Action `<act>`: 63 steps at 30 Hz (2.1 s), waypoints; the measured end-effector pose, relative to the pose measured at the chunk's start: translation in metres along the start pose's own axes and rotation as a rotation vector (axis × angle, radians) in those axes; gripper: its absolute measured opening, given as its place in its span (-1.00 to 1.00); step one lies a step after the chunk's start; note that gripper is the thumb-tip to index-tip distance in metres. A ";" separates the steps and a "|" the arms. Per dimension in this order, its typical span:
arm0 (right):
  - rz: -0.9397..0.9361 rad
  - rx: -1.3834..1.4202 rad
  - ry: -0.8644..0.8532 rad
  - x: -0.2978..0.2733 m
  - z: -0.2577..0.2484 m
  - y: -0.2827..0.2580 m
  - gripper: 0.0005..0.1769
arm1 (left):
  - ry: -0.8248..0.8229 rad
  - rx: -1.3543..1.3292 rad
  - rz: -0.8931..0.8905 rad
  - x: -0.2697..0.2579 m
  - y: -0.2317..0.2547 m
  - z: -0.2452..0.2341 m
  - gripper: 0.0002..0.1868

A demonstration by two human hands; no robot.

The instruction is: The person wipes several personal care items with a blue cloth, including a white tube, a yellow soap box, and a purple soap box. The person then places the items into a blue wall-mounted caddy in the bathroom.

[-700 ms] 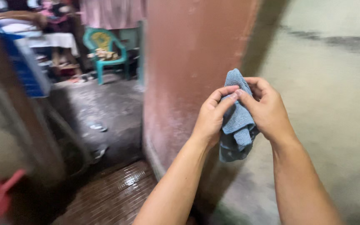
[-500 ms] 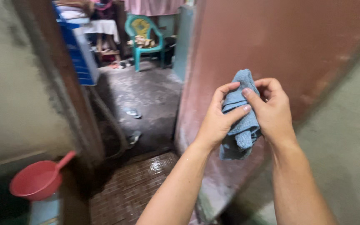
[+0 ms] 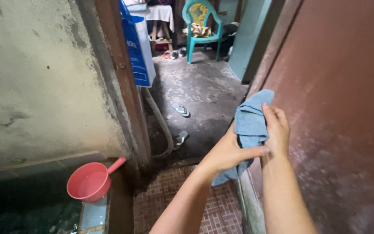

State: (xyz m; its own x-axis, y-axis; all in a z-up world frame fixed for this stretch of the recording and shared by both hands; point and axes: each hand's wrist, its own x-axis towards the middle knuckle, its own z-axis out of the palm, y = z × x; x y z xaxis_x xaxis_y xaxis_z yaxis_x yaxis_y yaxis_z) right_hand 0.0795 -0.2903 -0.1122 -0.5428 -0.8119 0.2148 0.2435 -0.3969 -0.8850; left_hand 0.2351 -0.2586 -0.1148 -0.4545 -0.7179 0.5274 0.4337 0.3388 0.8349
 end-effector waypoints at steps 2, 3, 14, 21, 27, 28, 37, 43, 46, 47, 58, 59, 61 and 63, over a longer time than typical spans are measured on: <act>0.040 0.040 0.002 0.022 0.012 0.025 -0.77 | -0.022 0.001 0.001 0.013 -0.015 -0.017 -0.23; 0.059 0.060 0.003 0.035 0.017 0.035 -0.77 | -0.034 0.002 0.002 0.022 -0.024 -0.027 -0.31; 0.173 0.319 -0.234 0.212 0.095 0.104 -0.73 | 0.399 -0.016 -0.164 0.200 -0.130 -0.119 -0.61; 0.195 0.344 -0.451 0.305 0.142 0.140 -0.64 | 0.591 0.039 -0.131 0.288 -0.166 -0.176 -0.56; 0.259 0.185 -0.577 0.350 0.188 0.176 -0.34 | 0.718 0.073 -0.095 0.339 -0.178 -0.232 -0.48; 0.235 0.172 -0.606 0.358 0.195 0.184 -0.32 | 0.735 0.064 -0.104 0.348 -0.183 -0.243 -0.48; 0.206 -0.028 -0.727 0.468 0.299 0.262 -0.44 | 0.787 0.046 -0.151 0.453 -0.229 -0.376 -0.44; 0.334 0.126 -0.682 0.539 0.380 0.328 -0.42 | 0.748 0.121 -0.201 0.513 -0.247 -0.471 -0.44; 0.353 0.020 -0.582 0.560 0.395 0.351 -0.45 | 0.737 0.133 -0.210 0.528 -0.258 -0.491 -0.46; 0.356 0.004 -0.571 0.566 0.401 0.356 -0.47 | 0.735 0.118 -0.204 0.531 -0.260 -0.498 -0.48; 0.420 0.223 -0.629 0.617 0.445 0.372 -0.67 | 0.716 0.090 -0.234 0.577 -0.274 -0.554 -0.46; 0.424 0.231 -0.624 0.623 0.447 0.373 -0.68 | 0.720 0.075 -0.244 0.584 -0.276 -0.557 -0.48; 0.413 0.231 -0.622 0.633 0.449 0.379 -0.68 | 0.722 0.060 -0.260 0.593 -0.279 -0.562 -0.49; 0.375 0.218 -0.633 0.647 0.455 0.384 -0.67 | 0.715 0.064 -0.264 0.608 -0.281 -0.570 -0.48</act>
State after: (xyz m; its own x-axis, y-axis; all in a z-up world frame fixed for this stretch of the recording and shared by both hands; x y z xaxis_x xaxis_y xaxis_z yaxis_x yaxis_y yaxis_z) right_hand 0.1874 -1.1624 -0.1249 0.1552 -0.9731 0.1705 0.5091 -0.0691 -0.8579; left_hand 0.2803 -1.1367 -0.1180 0.0873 -0.9914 0.0973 0.3245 0.1207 0.9382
